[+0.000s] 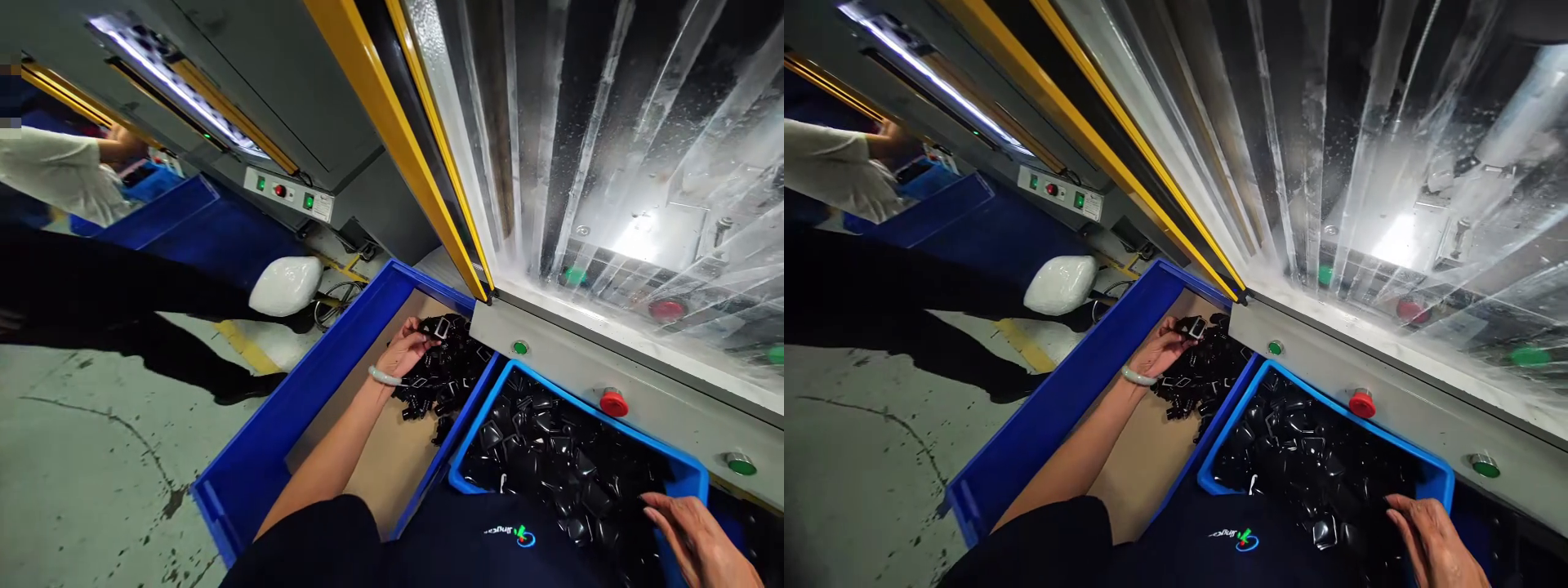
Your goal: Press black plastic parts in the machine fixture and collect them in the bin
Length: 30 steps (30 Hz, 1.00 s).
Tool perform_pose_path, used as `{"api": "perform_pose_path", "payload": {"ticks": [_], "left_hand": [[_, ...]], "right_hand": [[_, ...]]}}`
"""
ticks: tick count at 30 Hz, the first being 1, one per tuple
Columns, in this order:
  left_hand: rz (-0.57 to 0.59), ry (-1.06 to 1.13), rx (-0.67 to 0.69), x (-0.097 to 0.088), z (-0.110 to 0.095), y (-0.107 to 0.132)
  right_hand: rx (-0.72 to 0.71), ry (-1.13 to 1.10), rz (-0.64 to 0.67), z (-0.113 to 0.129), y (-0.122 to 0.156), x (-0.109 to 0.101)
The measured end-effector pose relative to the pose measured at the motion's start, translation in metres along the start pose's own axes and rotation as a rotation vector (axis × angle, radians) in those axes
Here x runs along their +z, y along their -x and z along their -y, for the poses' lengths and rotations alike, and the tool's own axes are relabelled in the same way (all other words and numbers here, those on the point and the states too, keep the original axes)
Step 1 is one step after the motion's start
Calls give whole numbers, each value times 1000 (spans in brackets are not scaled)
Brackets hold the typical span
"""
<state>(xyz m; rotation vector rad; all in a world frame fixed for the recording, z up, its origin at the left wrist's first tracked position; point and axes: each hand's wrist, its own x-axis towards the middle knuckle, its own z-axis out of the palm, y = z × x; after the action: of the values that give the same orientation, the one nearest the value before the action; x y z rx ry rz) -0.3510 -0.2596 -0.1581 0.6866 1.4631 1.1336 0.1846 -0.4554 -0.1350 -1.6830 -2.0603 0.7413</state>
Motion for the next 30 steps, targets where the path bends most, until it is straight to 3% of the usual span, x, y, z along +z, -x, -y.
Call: {"api": "perform_pose_path", "payload": {"ticks": [4,7,10,13,19,24,27,30], "left_hand": [[402,100,2,67,-15,50],[626,88,-63,125,-22,77],[821,77,-84,167,-28,96],[950,67,-97,191,-36,107],[1059,111,-177,209,-45,113],[994,51,-203,227,-46,103],[996,-26,-135,242,-57,87],[953,45,-3,260,-81,61]], "right_hand": [[-172,-4,-179,60,-33,-22],[-336,-46,-347,103,-62,-28],[-498,-89,-421,121,-82,-28],[-569,-82,-408,121,-95,-28],[-590,-64,-397,112,-104,-34],[-568,97,-367,106,-108,-43],[-527,168,-330,108,-126,-67],[-373,139,-476,111,-172,-109]]}}
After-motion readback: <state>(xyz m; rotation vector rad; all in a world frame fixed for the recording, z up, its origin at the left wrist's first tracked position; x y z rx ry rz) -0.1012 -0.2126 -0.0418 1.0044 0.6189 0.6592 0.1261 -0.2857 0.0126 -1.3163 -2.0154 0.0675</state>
